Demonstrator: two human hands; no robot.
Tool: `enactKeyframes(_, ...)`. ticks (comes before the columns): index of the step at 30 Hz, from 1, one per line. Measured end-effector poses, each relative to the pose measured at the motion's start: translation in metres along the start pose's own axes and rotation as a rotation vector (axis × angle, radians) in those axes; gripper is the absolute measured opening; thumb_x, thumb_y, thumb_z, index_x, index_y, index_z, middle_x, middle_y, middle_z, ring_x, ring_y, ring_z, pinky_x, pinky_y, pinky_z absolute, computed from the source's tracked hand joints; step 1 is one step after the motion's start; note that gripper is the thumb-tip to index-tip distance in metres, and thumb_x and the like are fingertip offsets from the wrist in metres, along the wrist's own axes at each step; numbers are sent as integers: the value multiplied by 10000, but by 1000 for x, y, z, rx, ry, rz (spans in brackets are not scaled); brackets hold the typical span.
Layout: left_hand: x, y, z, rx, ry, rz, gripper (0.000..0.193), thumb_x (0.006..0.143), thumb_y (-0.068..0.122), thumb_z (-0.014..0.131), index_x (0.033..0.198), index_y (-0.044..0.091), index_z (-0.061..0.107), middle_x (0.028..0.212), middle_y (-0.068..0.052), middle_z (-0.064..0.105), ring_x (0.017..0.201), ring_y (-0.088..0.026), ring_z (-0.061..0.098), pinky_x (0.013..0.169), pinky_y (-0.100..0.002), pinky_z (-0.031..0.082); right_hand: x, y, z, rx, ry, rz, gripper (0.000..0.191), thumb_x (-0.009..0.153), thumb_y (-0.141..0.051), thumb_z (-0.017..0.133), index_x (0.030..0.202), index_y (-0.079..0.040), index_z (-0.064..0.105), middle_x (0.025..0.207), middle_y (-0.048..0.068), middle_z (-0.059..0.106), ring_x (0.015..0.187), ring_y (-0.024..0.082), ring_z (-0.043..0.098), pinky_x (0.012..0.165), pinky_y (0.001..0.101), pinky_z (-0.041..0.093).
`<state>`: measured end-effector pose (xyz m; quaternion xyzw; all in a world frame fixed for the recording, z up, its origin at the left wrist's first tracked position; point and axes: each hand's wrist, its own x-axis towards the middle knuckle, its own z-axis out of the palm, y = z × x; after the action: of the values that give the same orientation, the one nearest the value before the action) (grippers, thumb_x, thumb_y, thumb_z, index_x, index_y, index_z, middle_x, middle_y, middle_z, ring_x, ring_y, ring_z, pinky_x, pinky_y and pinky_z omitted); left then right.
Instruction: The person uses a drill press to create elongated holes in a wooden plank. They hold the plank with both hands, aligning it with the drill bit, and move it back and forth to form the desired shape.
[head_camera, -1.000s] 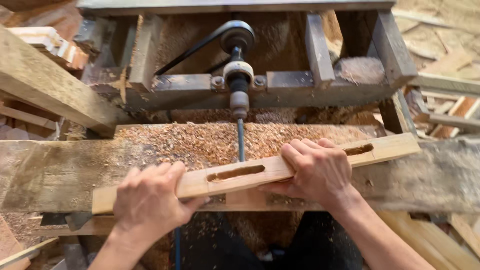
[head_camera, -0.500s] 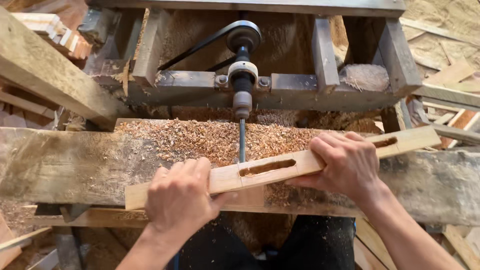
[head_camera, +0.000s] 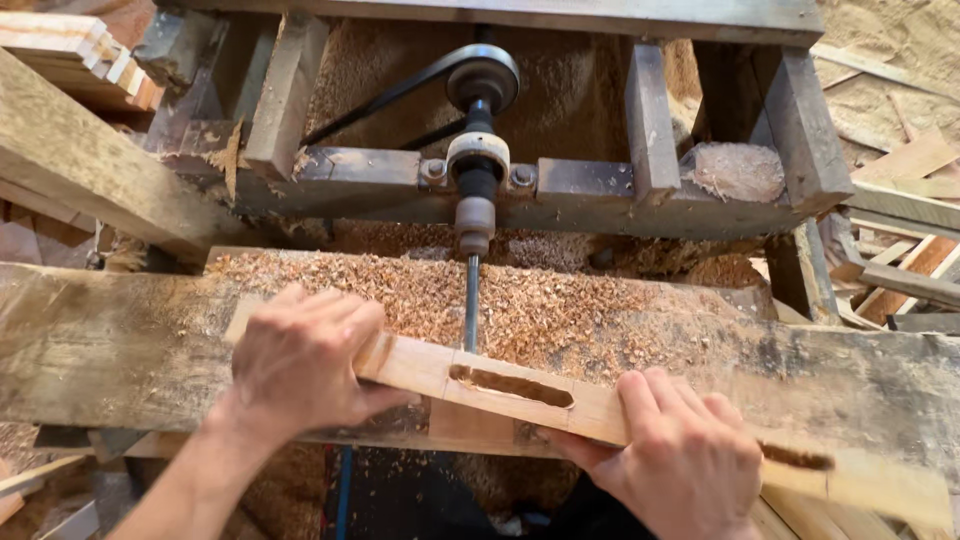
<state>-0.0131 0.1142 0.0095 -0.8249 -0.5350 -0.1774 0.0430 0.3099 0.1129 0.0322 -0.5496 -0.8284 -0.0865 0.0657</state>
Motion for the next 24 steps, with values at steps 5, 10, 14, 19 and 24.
enactKeyframes(5,8,-17,8,-35,-9,77,582,622,654,858,622,135,596,544,-9,634,434,-117,538,433,-319,424,-14,-18,-4,-42,-77,93,713,659,-826,606,762,-121,644,736,54,686,568,173,682,551,347,535)
enactKeyframes(10,15,-23,8,-41,14,159,583,618,666,847,661,140,600,569,-11,637,450,-117,535,430,-313,436,-22,-26,-3,-80,-41,144,706,724,-824,585,797,-124,641,758,27,678,712,168,707,626,349,520)
enactKeyframes(14,15,-22,7,-38,45,199,608,574,691,838,636,141,586,532,-20,613,438,-122,533,480,-332,463,-29,-27,1,-94,-24,109,737,755,-870,576,785,-137,650,760,18,682,719,152,703,626,342,511)
enactKeyframes(19,16,-22,5,-10,-14,140,579,572,657,859,659,144,603,576,-34,668,457,-141,580,483,-344,481,-22,-21,-4,-11,-26,98,703,744,-778,640,852,-84,655,814,50,689,667,205,677,616,354,521)
enactKeyframes(24,12,-21,6,-46,-62,85,572,604,629,877,707,131,615,620,-40,694,472,-140,606,470,-322,505,-10,-12,-11,48,-190,-18,683,737,-670,669,1030,-54,646,823,80,671,652,226,668,520,352,545)
